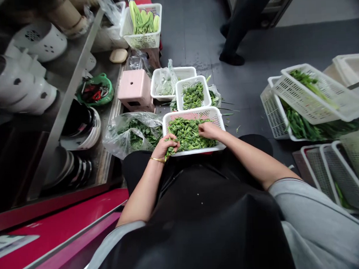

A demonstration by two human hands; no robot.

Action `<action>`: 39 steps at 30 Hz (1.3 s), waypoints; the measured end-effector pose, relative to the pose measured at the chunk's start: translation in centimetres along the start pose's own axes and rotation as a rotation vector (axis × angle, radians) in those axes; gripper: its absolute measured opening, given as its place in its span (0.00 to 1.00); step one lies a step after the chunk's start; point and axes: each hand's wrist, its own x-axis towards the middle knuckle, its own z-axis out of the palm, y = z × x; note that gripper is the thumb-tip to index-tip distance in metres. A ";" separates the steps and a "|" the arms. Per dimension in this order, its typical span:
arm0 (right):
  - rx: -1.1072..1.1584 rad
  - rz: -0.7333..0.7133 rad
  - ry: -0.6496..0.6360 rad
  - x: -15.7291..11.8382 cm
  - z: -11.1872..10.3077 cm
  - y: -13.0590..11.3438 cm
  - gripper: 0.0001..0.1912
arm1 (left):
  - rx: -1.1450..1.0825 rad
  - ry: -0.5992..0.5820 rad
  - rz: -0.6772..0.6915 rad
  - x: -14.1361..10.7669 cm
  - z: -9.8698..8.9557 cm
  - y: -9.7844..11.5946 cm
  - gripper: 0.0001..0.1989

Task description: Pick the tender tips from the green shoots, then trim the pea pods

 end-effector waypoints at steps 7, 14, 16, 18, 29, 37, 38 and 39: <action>0.057 0.151 0.086 -1.3 0.2 1.0 0.18 | -0.093 0.032 -0.037 0.4 0.6 -0.3 0.11; 0.134 0.167 0.076 0.2 0.6 0.8 0.09 | -0.100 0.026 -0.085 1.2 0.0 -0.7 0.09; 0.338 0.169 0.147 -1.3 -0.2 2.2 0.10 | -0.106 0.033 -0.127 1.6 0.3 -1.2 0.10; 0.673 0.195 0.198 -3.0 -0.6 2.8 0.15 | -0.108 0.073 -0.143 2.2 1.2 -1.8 0.13; 0.963 0.076 0.234 -4.2 0.1 -1.8 0.16 | 0.234 0.073 0.014 5.0 4.4 -1.8 0.19; 0.457 -0.114 0.144 -4.9 -4.9 -2.0 0.15 | 0.823 -0.160 0.090 3.5 5.1 0.7 0.16; 0.551 -0.139 0.084 -4.6 -4.5 -2.1 0.15 | 0.805 -0.174 0.104 3.4 5.3 0.7 0.16; 0.689 -0.148 0.033 -4.3 -4.0 -2.2 0.15 | 0.760 -0.185 0.106 3.3 5.4 0.8 0.17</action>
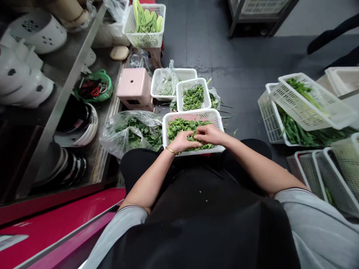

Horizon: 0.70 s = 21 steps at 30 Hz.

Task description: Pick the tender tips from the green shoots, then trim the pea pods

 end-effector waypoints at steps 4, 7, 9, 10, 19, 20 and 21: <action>0.523 0.086 0.097 1.1 1.2 1.7 0.20 | -0.261 0.059 -0.088 -0.1 0.0 -0.5 0.19; 0.495 0.053 0.239 1.2 1.3 1.9 0.19 | -0.370 0.131 -0.125 0.1 0.0 -1.0 0.19; 0.257 -0.047 0.262 0.7 1.0 1.3 0.17 | -0.368 0.123 -0.134 0.1 -0.2 -1.1 0.20; 0.123 -0.105 0.279 0.5 1.0 0.9 0.16 | -0.351 0.107 -0.137 0.0 -0.3 -1.0 0.21; 0.764 0.134 0.474 -0.6 2.8 0.7 0.24 | -0.311 -0.050 -0.124 -1.1 -0.2 0.6 0.15; 0.770 0.135 0.357 -1.7 2.3 1.5 0.24 | -0.308 -0.056 -0.132 -1.3 -0.3 0.5 0.14; 0.709 0.123 0.231 -2.9 1.4 2.2 0.23 | -0.308 -0.046 -0.136 -1.5 -0.4 0.3 0.14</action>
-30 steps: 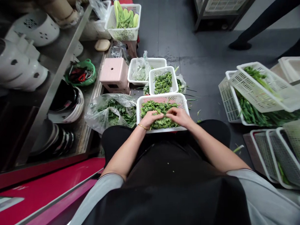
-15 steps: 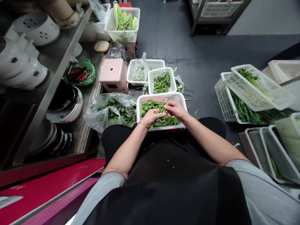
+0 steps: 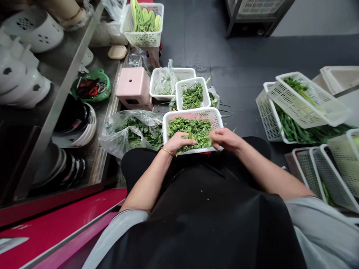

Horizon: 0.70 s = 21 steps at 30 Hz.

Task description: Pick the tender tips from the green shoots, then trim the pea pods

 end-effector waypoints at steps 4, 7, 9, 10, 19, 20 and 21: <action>-0.770 0.053 -0.263 -3.3 -4.2 -1.5 0.23 | 0.070 0.010 0.009 -0.5 -0.9 -0.3 0.13; -1.194 -0.172 -0.170 -3.3 -3.0 -3.3 0.21 | 0.146 -0.052 0.009 -0.6 -0.8 0.1 0.11; -1.335 -0.306 -0.223 -2.5 -0.7 -3.9 0.17 | 0.146 -0.073 0.013 -0.7 -0.5 0.6 0.10; -1.383 -0.351 -0.258 -2.1 0.6 -4.0 0.17 | 0.113 -0.076 0.009 -0.8 -0.3 0.7 0.10; -0.646 -0.223 0.036 -4.6 2.2 -3.7 0.23 | -0.522 -0.021 -0.148 -2.1 2.0 -1.1 0.14; -0.517 -0.166 -0.002 -5.4 0.8 -3.9 0.25 | -0.467 -0.041 -0.138 -2.3 1.7 -1.1 0.14; -0.466 -0.115 -0.064 -6.0 -0.6 -4.1 0.27 | -0.387 -0.060 -0.120 -2.5 1.3 -1.1 0.13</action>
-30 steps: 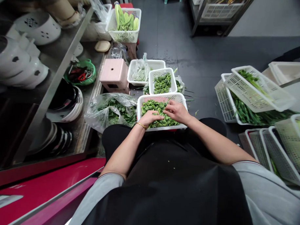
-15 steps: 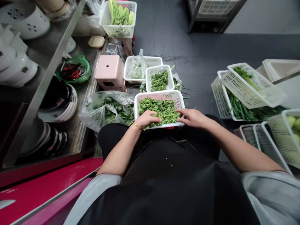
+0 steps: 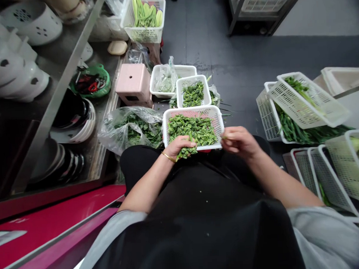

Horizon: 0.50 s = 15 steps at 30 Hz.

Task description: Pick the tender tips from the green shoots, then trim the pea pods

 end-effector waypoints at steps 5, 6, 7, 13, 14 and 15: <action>-0.714 0.091 -0.180 -0.4 -2.0 0.4 0.24 | 0.642 -0.093 0.100 -0.5 -0.9 1.7 0.10; -0.867 0.031 -0.128 0.2 -1.3 0.1 0.23 | 0.741 -0.112 0.100 -0.5 -0.8 2.0 0.10; -0.976 -0.069 -0.108 1.0 -0.3 -0.3 0.22 | 0.806 -0.132 0.097 -0.5 -0.6 2.2 0.09; -1.143 -0.623 -0.463 3.5 3.5 -1.4 0.13 | 0.694 -0.352 0.055 -1.3 -0.2 2.6 0.11; -1.141 -0.646 -0.483 3.4 3.6 -1.3 0.12 | 0.643 -0.379 0.054 -1.5 -0.3 2.4 0.12; -1.133 -0.653 -0.489 3.1 3.6 -1.2 0.12 | 0.593 -0.388 0.056 -1.7 -0.4 2.1 0.12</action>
